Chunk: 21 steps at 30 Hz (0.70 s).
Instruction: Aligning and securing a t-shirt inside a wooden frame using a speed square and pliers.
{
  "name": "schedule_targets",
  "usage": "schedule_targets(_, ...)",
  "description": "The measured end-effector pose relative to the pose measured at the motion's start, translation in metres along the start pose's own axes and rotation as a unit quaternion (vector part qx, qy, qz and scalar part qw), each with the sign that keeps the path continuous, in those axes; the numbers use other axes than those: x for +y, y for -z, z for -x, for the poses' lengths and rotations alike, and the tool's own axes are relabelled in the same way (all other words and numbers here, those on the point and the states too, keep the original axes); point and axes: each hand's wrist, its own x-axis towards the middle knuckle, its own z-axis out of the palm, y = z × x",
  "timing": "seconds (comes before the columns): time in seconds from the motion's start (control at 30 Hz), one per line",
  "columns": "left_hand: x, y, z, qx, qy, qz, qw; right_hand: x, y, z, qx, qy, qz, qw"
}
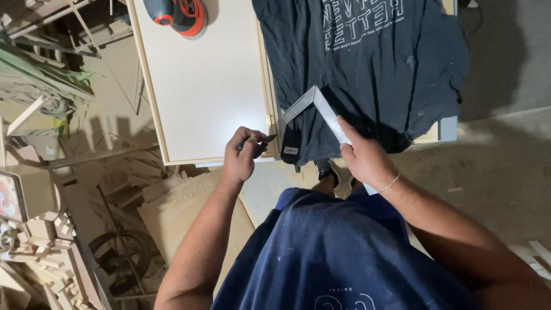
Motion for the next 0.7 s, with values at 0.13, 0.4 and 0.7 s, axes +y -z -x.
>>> schedule_targets(0.13, -0.002, 0.002, 0.001, 0.002, -0.004, 0.019, 1.000, 0.011, -0.011, -0.008, 0.005, 0.014, 0.002, 1.000)
schedule_targets(0.4, -0.003, 0.002, -0.001, -0.003, -0.012, 0.009, 1.000, 0.006, -0.010, -0.003, 0.018, 0.014, -0.010, 1.000)
schedule_targets(0.7, -0.004, 0.004, 0.003, -0.004, -0.013, -0.004, 1.000, 0.003, -0.014, 0.004, 0.025, 0.026, -0.011, 0.999)
